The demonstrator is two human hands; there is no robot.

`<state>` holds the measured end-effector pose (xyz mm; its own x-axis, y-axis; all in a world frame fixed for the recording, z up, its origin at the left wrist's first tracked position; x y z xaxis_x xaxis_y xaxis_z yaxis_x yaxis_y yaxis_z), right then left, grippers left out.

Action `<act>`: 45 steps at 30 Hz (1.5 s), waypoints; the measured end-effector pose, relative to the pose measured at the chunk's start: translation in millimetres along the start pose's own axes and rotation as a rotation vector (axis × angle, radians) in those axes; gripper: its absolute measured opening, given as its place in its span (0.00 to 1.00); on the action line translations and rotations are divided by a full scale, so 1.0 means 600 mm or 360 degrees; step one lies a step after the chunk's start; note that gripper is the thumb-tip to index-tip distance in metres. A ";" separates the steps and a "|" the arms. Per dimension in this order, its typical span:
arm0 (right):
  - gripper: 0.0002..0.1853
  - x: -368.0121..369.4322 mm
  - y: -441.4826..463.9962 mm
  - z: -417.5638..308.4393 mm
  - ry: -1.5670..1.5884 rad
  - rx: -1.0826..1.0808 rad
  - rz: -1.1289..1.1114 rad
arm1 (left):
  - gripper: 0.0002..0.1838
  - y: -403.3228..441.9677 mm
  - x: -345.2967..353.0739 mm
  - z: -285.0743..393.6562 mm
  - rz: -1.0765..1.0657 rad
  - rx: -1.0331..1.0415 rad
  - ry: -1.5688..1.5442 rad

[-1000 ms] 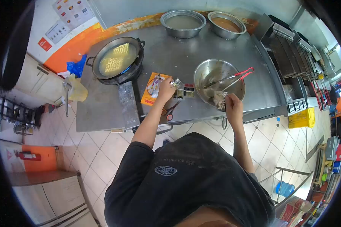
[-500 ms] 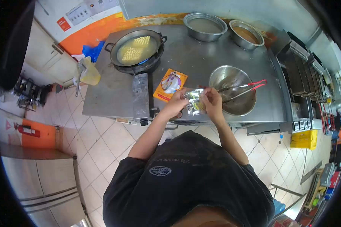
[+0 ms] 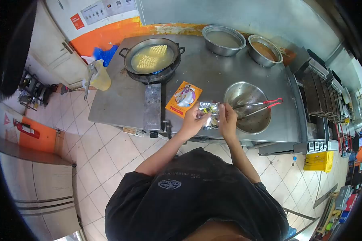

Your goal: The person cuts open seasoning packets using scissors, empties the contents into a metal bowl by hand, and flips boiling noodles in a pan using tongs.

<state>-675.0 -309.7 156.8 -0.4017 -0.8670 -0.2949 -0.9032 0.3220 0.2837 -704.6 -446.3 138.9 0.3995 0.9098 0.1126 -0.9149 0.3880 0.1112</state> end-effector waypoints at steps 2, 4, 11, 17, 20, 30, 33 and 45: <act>0.06 -0.002 -0.002 0.001 -0.0123 -0.0036 0.0014 | 0.11 -0.001 0.002 0.003 0.0030 -0.0003 -0.0046; 0.05 0.001 -0.004 0.028 -0.0224 -0.0015 0.0018 | 0.10 0.002 0.007 0.003 0.0104 0.0108 -0.0143; 0.06 -0.003 -0.017 0.001 0.0000 -0.0095 0.0145 | 0.11 0.005 -0.009 -0.041 0.0346 0.0285 0.0253; 0.07 -0.005 -0.018 -0.005 -0.0088 0.0042 0.0107 | 0.11 -0.003 -0.002 -0.019 0.0347 0.0418 0.0223; 0.09 -0.006 -0.017 -0.032 -0.0157 -0.0176 0.0135 | 0.13 -0.012 0.003 -0.021 0.0382 0.0341 0.0140; 0.14 -0.408 0.079 0.039 -0.0818 -0.0337 0.0402 | 0.16 -0.017 -0.005 -0.082 0.0091 -0.0268 -0.0583; 0.18 -0.454 0.126 0.097 -0.0626 -0.0402 0.0034 | 0.17 -0.013 -0.013 -0.105 0.0101 -0.0256 -0.0539; 0.18 -0.521 0.108 0.124 -0.0964 -0.0394 0.0268 | 0.13 0.005 -0.024 -0.085 0.0149 -0.0204 -0.0624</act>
<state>-618.8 10.3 199.6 -0.6128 -0.4229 -0.6676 -0.7887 0.2750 0.5498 -715.8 -450.5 87.3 0.2834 0.8266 0.4863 -0.9382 0.3441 -0.0381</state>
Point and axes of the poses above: each hand's wrist, its own y-axis towards the middle knuckle, its own x-axis out of the palm, z = x × y, the point moved 10 cm from there along y, towards the middle knuckle, and after that the axes turned 3 degrees about -y, right-handed, at the moved point
